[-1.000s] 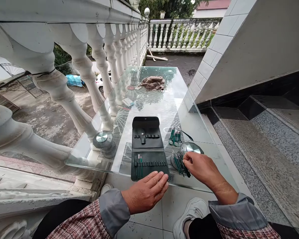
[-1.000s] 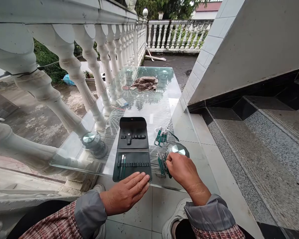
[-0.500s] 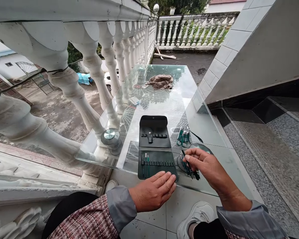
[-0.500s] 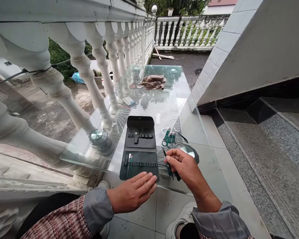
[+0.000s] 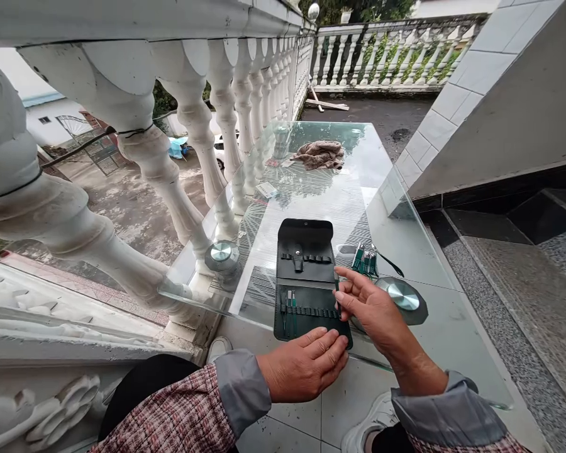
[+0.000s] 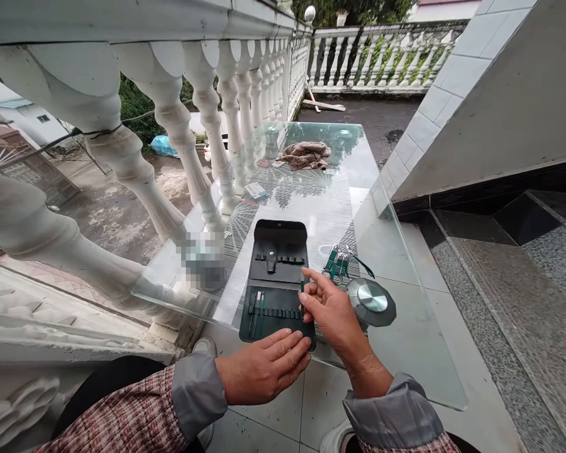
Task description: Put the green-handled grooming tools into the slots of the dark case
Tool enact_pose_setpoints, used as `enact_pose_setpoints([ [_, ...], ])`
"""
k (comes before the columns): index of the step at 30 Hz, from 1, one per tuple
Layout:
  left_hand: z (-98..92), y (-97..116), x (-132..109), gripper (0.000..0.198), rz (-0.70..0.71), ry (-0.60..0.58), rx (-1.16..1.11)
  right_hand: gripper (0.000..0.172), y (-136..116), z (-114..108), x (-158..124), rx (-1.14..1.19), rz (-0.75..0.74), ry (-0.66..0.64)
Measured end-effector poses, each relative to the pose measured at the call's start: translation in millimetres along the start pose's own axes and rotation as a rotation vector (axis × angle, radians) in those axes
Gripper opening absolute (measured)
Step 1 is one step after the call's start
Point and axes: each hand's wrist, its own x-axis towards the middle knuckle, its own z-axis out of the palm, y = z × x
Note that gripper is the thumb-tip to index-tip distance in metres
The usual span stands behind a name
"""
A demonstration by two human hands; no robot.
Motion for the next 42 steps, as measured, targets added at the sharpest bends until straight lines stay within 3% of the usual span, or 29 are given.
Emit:
enact_pose_setpoints([
  [4, -0.7, 1, 0, 0.037, 0.003, -0.009, -0.002, 0.051, -1, 9, 4, -0.023, 0.003, -0.026],
  [11, -3.4, -1, 0, 0.037, 0.007, -0.018, -0.022, 0.045, -2, 20, 17, -0.023, -0.036, 0.097],
  [22, -2.9, 0, -2, 0.037, 0.002, -0.018, -0.031, 0.038, 12, 36, 30, -0.129, -0.120, 0.064],
  [28, -4.5, 0, -2, 0.038, -0.002, -0.009, -0.020, 0.035, 11, 38, 31, -0.164, -0.086, -0.004],
  [35, -7.2, -1, -3, 0.039, 0.007, -0.028, -0.012, 0.036, 8, 34, 32, -0.188, -0.127, 0.081],
  [42, -4.6, 0, -2, 0.038, -0.003, -0.017, -0.016, 0.032, 13, 37, 31, -0.256, -0.126, 0.019],
])
